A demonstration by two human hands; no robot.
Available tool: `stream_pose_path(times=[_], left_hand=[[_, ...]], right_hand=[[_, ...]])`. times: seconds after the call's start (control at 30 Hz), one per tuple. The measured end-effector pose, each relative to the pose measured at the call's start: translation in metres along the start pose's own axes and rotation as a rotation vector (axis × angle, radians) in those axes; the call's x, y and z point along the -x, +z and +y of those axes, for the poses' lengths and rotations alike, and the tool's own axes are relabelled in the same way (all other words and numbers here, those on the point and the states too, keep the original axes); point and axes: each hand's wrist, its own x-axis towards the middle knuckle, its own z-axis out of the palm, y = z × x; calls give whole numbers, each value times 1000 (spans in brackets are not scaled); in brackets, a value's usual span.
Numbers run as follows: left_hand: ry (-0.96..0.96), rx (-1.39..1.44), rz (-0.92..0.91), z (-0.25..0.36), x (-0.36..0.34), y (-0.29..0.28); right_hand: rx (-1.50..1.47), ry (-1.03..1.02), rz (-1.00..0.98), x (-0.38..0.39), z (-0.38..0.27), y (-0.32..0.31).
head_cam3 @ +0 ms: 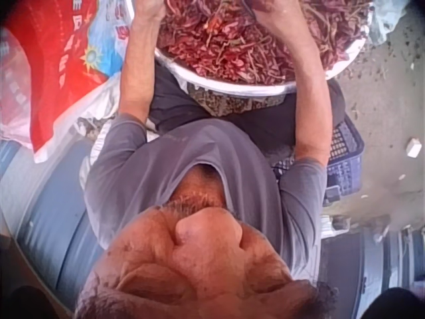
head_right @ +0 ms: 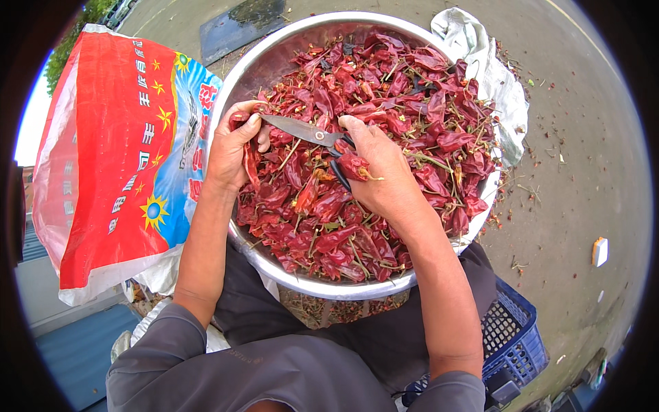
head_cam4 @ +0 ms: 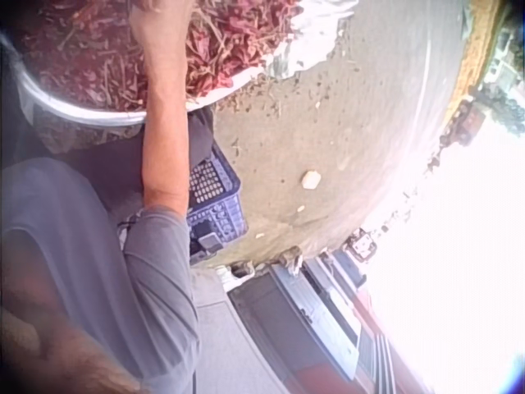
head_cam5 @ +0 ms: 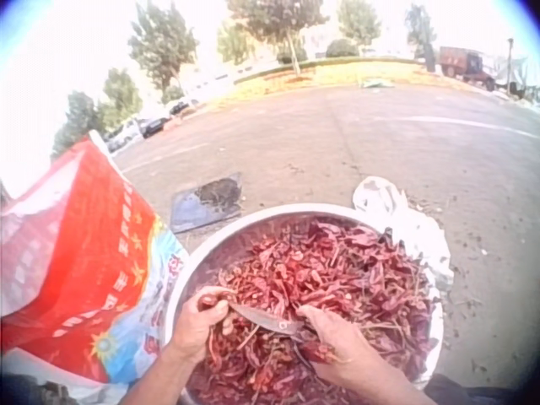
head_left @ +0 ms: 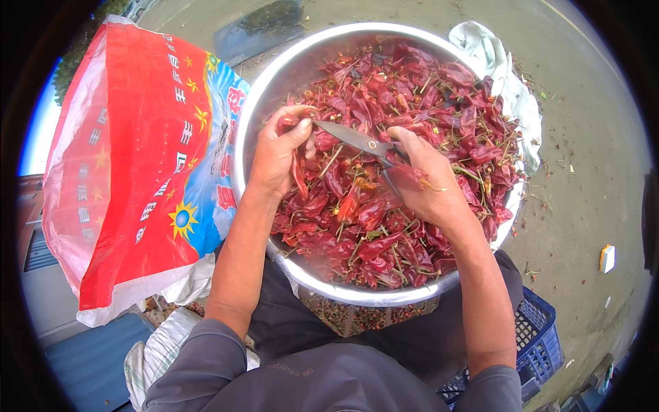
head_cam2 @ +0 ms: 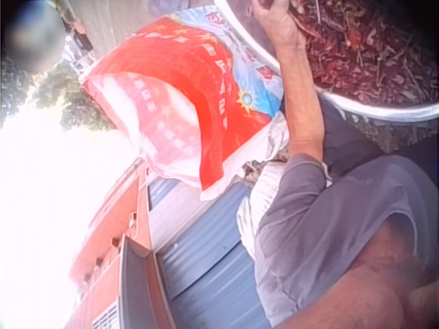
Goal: The person sits on the ground and removes stems from dried red chili peppers using scissors. They pick peppers from a large metal bowl, cut the stems, and place the de-stemmed peppers into a red and white plastic bag.
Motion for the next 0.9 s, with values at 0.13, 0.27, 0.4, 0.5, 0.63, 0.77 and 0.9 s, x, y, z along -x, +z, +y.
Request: stream_pose_path(times=[0.13, 0.27, 0.4, 0.5, 0.63, 0.77, 0.9], left_hand=[[-7, 0, 8, 0, -1, 1], [19, -22, 14, 0, 0, -1], [8, -16, -3, 3, -1, 1], [29, -24, -8, 3, -2, -1], [12, -38, -4, 2, -1, -4], [28, -43, 8, 1, -1, -1], [13, -43, 3, 2, 0, 0]], right_hand=[[-125, 127, 16, -3, -10, -1], [-362, 432, -75, -16, -36, -17], [211, 265, 90, -14, -42, -18], [851, 5, 225, -11, -13, -22], [475, 170, 154, -11, -28, -28], [297, 167, 3, -5, -40, -16], [282, 129, -27, -1, -35, -6]])
